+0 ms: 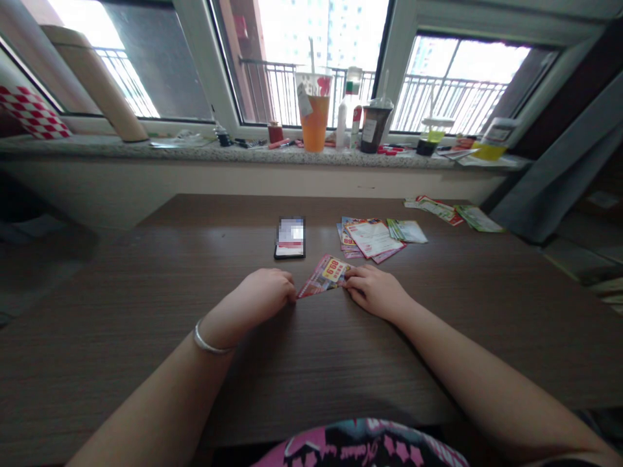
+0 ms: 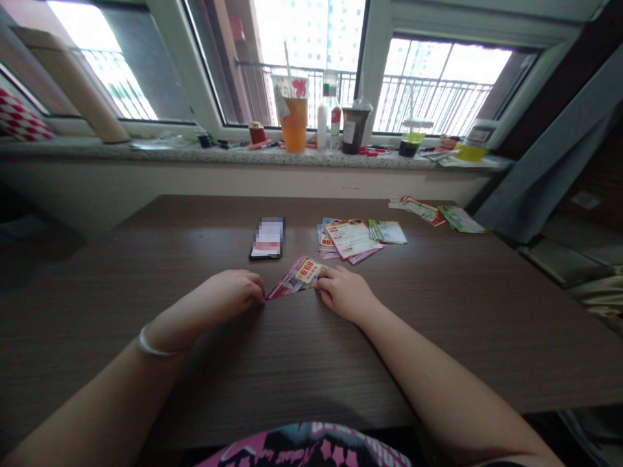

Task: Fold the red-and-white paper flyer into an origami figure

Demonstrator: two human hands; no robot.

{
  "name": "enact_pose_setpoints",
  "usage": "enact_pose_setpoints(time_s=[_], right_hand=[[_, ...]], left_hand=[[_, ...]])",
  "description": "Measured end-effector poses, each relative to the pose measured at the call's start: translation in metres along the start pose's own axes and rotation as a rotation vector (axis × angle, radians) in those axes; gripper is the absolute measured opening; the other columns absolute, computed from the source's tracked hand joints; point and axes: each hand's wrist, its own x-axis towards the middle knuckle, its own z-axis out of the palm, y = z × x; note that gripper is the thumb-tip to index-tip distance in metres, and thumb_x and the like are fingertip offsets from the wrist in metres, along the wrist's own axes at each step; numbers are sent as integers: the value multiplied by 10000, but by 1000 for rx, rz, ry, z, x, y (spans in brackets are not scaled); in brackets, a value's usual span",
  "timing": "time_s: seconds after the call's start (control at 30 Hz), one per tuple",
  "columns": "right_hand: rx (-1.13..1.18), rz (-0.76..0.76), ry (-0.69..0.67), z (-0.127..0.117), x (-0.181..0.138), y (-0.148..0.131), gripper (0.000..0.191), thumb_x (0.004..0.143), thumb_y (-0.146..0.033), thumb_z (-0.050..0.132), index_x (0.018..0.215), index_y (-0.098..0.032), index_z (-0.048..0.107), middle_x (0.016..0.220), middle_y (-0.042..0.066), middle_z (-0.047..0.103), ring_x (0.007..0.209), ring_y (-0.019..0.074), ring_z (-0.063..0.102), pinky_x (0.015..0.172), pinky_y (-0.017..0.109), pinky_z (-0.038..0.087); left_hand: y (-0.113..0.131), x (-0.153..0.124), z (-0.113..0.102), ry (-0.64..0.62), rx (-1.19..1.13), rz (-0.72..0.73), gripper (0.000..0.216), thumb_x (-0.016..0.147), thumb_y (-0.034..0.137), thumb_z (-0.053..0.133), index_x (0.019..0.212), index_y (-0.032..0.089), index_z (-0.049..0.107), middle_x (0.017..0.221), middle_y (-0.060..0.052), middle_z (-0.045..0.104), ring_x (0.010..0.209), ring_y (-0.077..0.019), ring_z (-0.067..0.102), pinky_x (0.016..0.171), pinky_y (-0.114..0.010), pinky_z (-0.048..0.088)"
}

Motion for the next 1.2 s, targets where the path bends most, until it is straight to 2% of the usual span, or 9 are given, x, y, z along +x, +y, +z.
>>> enact_pose_setpoints(time_s=[0.3, 0.4, 0.5, 0.57, 0.63, 0.7, 0.8, 1.03, 1.2], right_hand=[[4, -34, -1, -1, -2, 2, 284, 957, -286, 435, 1025, -226, 704, 1152, 46, 664, 1024, 198, 583, 856, 331, 490], [12, -52, 0, 0, -3, 3, 265, 944, -272, 458, 1041, -231, 701, 1149, 51, 663, 1021, 203, 583, 865, 338, 485], [23, -61, 3, 0, -3, 2, 251, 931, -257, 476, 1057, -235, 693, 1143, 52, 662, 1018, 205, 581, 879, 343, 479], [25, -64, 3, 0, -2, 2, 244, 921, -249, 491, 1071, -232, 683, 1140, 54, 661, 1022, 211, 577, 890, 349, 474], [30, -63, 7, 0, 0, 1, 236, 911, -245, 507, 1074, -221, 674, 1139, 60, 658, 1025, 219, 572, 900, 358, 470], [49, -61, 17, 1, 1, 0, 220, 902, -241, 520, 1059, -206, 670, 1142, 66, 654, 1028, 222, 567, 911, 363, 464], [85, -70, 34, 3, 2, 0, 189, 895, -225, 530, 1015, -193, 672, 1115, 67, 660, 1018, 215, 564, 913, 357, 457], [79, -125, 70, 4, 4, -1, 136, 872, -214, 569, 960, -207, 672, 1035, 47, 679, 927, 210, 560, 850, 349, 447], [70, -144, 87, 5, 5, -8, 130, 872, -225, 569, 967, -199, 653, 1040, 58, 679, 967, 217, 563, 868, 347, 438]], left_hand=[[-7, 1, 6, 40, -9, -10, 275, 798, 74, 505, 807, 233, 729, 914, -19, 703, 791, -146, 654, 746, -237, 504], [-5, 4, 4, 19, 17, -92, 242, 830, 112, 485, 804, 203, 708, 860, -41, 699, 776, -168, 652, 710, -255, 506], [2, 7, 3, 92, -13, -205, 220, 884, 182, 460, 861, 185, 679, 844, -54, 694, 747, -184, 647, 669, -277, 511], [8, 10, 6, 177, -53, -149, 203, 910, 235, 472, 950, 185, 665, 937, -62, 687, 803, -185, 648, 703, -286, 522], [12, 12, 13, 289, -112, -44, 221, 926, 306, 500, 1054, 201, 646, 1079, -67, 667, 929, -185, 641, 809, -301, 521], [15, 15, 22, 369, -109, 42, 246, 904, 323, 558, 1119, 229, 630, 1205, -62, 634, 1087, -219, 597, 952, -375, 474], [15, 19, 33, 397, -97, 114, 296, 860, 297, 629, 1149, 234, 623, 1278, -56, 609, 1209, -250, 531, 1041, -428, 412], [17, 25, 37, 385, -86, 103, 201, 918, 276, 540, 1065, 217, 664, 1087, -53, 696, 973, -201, 648, 967, -401, 465], [28, 27, 34, 353, -24, 86, 144, 903, 196, 530, 941, 182, 668, 930, -57, 712, 866, -194, 667, 818, -335, 518]])
